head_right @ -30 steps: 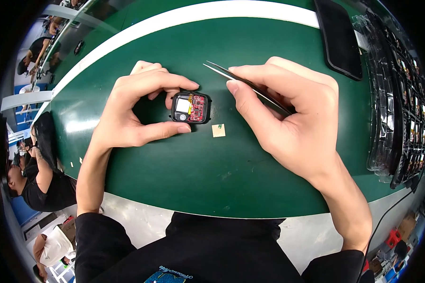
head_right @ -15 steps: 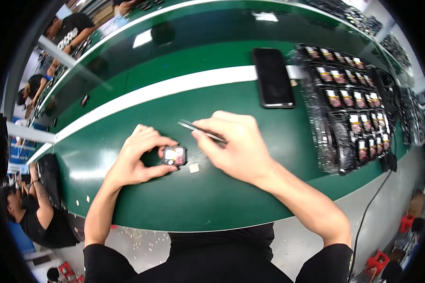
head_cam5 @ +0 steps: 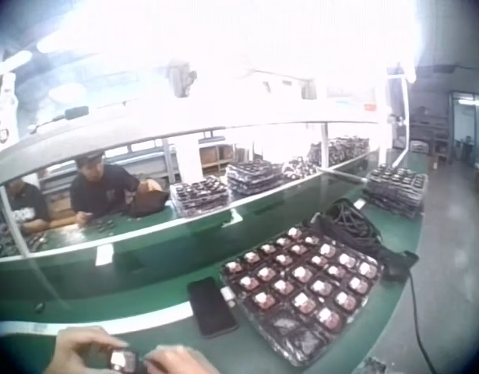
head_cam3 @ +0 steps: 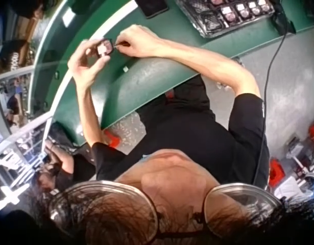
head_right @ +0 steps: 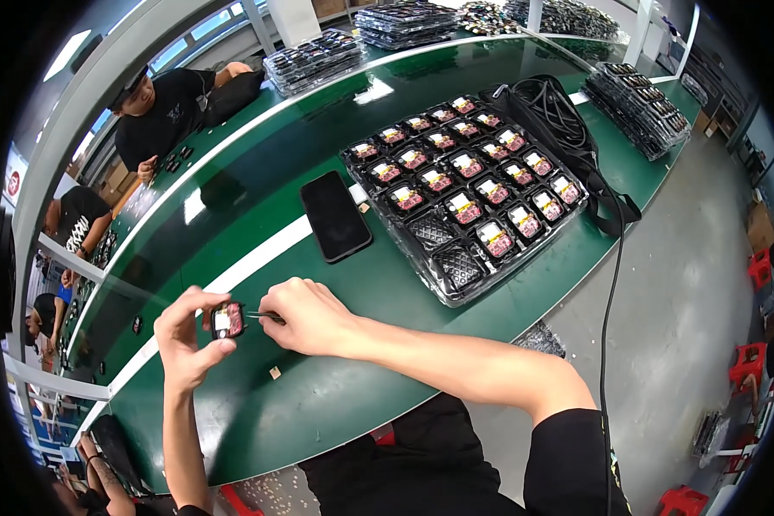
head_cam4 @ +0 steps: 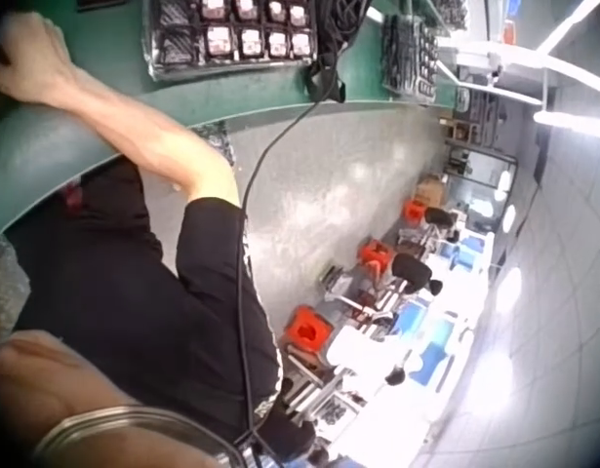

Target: The recorder uses tweezers to assemble or repair small smartwatch electronic components on a production line workbench.

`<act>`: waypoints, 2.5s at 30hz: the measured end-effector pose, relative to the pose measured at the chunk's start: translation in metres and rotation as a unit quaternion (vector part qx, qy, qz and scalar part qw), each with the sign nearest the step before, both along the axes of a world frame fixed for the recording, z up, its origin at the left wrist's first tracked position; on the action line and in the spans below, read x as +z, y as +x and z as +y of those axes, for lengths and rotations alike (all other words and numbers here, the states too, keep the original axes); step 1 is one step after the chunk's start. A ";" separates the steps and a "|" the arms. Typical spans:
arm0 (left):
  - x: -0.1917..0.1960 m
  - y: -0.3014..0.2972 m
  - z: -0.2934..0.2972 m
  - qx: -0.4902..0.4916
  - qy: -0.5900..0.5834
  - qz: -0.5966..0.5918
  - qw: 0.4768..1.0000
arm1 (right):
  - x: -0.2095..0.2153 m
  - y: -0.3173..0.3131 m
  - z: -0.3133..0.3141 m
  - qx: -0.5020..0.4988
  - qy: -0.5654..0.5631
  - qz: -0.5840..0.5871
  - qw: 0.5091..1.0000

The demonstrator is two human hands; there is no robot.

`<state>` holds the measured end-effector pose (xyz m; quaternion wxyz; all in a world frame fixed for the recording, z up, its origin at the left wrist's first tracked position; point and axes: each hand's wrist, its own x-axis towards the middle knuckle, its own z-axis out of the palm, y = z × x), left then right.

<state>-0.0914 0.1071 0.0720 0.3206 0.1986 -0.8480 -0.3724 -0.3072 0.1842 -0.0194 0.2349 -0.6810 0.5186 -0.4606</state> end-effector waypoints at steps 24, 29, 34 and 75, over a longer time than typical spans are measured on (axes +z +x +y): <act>0.010 -0.176 -0.024 -0.208 -0.145 -0.076 0.964 | 0.001 -0.011 0.009 0.000 0.041 0.012 0.999; -0.014 -0.026 -0.108 0.107 -0.274 -0.176 0.939 | 0.012 0.006 0.005 0.015 0.040 0.028 0.999; -0.066 0.140 -0.174 0.431 -0.270 -0.329 0.795 | 0.013 0.004 0.004 -0.008 0.035 0.018 0.999; -0.076 0.075 0.007 0.109 -0.107 -0.165 0.974 | 0.006 0.016 0.006 -0.010 0.061 -0.033 0.998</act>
